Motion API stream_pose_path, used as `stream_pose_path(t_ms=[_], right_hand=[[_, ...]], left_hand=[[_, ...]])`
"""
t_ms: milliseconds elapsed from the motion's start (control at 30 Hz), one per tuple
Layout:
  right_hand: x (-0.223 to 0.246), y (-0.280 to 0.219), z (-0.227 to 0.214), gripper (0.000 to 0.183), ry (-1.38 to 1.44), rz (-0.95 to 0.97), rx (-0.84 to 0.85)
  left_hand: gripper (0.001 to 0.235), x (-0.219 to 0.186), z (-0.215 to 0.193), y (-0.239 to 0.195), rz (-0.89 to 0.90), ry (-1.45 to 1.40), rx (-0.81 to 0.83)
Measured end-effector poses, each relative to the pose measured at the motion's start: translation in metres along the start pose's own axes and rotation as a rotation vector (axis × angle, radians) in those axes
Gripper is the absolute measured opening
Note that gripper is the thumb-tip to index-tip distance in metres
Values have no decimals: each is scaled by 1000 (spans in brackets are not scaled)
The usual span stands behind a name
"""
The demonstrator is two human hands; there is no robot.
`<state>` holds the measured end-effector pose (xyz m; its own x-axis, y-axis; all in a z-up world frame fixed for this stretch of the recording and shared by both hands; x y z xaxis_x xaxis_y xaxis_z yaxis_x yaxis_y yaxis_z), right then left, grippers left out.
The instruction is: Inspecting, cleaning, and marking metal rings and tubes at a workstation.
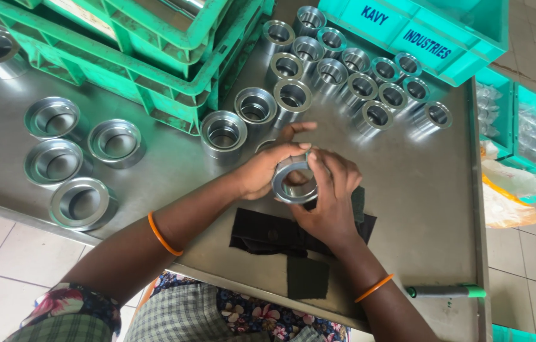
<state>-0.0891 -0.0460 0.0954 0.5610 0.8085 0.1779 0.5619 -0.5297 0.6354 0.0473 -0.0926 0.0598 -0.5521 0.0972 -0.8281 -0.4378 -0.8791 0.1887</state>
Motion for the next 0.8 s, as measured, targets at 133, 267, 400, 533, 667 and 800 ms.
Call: stream_pose_path(t_ms=[133, 267, 400, 533, 667, 800], right_hand=[[0, 6, -7, 94, 108, 93, -102], [-7, 12, 5, 99, 193, 265, -68], [-13, 18, 31, 103, 136, 402, 14], [-20, 17, 52, 103, 107, 456, 116], [-18, 30, 57, 101, 70, 436, 164], [-8, 39, 61, 100, 145, 365, 143]], left_hand=[[39, 13, -20, 9, 58, 189, -125], [33, -53, -7, -8, 301, 625, -324], [34, -92, -12, -24, 485, 810, -541], [33, -107, -11, -30, 598, 907, -579], [30, -111, -16, -33, 614, 903, -608], [22, -113, -20, -34, 652, 875, -618]])
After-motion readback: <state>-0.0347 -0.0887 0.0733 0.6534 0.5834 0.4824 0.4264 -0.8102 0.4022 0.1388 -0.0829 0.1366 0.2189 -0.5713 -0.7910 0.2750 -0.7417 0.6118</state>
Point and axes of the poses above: each hand's wrist, its own y-axis towards the middle knuckle, its own z-axis out of the palm, x = y × z, the point moved 6 cm from there along y, towards the middle knuckle, and after that the axes turned 2 degrees about x, right-handed, at the moved point
